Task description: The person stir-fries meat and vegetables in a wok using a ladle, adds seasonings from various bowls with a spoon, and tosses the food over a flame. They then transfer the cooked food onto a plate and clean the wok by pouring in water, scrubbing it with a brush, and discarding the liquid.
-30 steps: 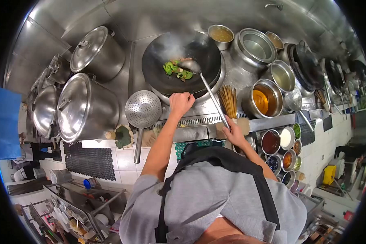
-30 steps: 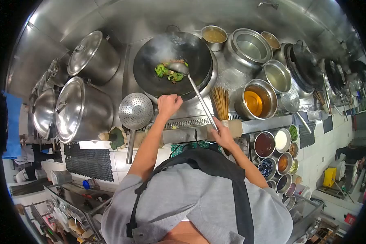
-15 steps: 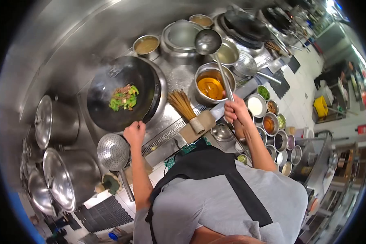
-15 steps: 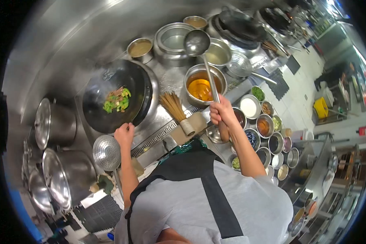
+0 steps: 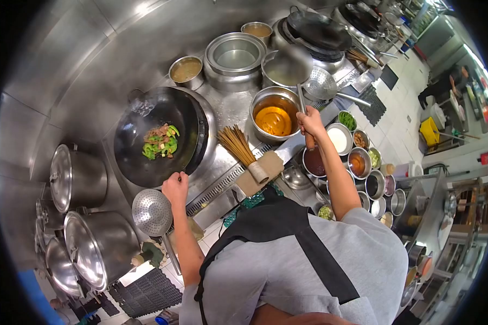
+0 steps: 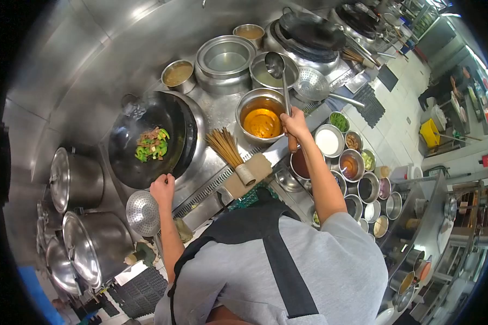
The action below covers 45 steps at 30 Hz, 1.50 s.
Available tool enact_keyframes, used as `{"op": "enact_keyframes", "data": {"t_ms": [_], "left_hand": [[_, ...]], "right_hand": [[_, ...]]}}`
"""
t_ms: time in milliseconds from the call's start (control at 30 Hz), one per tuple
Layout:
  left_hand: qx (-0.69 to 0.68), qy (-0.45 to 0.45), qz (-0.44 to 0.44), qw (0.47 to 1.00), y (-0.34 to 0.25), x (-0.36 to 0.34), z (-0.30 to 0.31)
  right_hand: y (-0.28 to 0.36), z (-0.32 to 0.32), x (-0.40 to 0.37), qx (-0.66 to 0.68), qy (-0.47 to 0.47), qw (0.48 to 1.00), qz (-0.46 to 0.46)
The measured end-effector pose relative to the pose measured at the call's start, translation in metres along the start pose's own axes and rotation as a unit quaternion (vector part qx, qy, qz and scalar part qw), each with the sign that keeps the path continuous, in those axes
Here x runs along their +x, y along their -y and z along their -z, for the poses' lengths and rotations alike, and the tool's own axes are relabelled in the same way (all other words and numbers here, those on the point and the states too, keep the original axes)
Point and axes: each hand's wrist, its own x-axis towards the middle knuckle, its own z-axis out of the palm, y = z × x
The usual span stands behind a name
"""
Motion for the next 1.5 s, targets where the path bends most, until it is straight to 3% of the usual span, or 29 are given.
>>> {"op": "enact_keyframes", "data": {"t_ms": [167,333,500,800,833,900,1033,1167,1300,1400,1500], "left_hand": [[-0.006,0.007,0.021,1.000,0.001,-0.001,-0.001],[-0.001,0.006,0.025,1.000,-0.003,-0.001,0.001],[0.008,0.002,0.017,1.000,0.002,-0.002,-0.002],[0.007,-0.023,0.007,1.000,0.000,-0.003,-0.003],[0.007,-0.023,0.011,1.000,0.000,-0.002,-0.004],[-0.005,-0.017,-0.003,1.000,0.002,-0.002,-0.002],[-0.017,-0.027,0.001,0.999,0.005,-0.003,-0.007],[-0.031,-0.004,0.013,0.999,0.004,-0.003,-0.004],[-0.024,0.009,0.011,1.000,0.000,-0.004,0.002],[-0.034,0.005,0.014,0.999,-0.004,-0.007,0.008],[-0.049,0.006,0.017,0.999,-0.003,-0.004,0.010]], "right_hand": [[-0.004,-0.003,0.010,0.002,0.013,1.000,-0.024],[0.005,-0.004,0.007,0.179,0.026,0.980,-0.084],[0.018,0.014,-0.006,0.399,0.123,0.896,-0.150],[0.077,-0.004,-0.132,0.394,0.234,0.872,-0.172],[0.083,-0.011,-0.145,0.402,0.242,0.863,-0.188],[0.073,-0.019,-0.149,0.461,0.326,0.791,-0.238],[0.079,-0.069,-0.151,0.444,0.386,0.740,-0.326],[0.062,-0.152,-0.107,0.337,0.464,0.747,-0.337],[0.050,-0.233,-0.080,0.273,0.461,0.788,-0.302],[0.044,-0.244,-0.089,0.122,0.456,0.866,-0.164],[0.035,-0.221,-0.095,0.086,0.428,0.884,-0.166]]}}
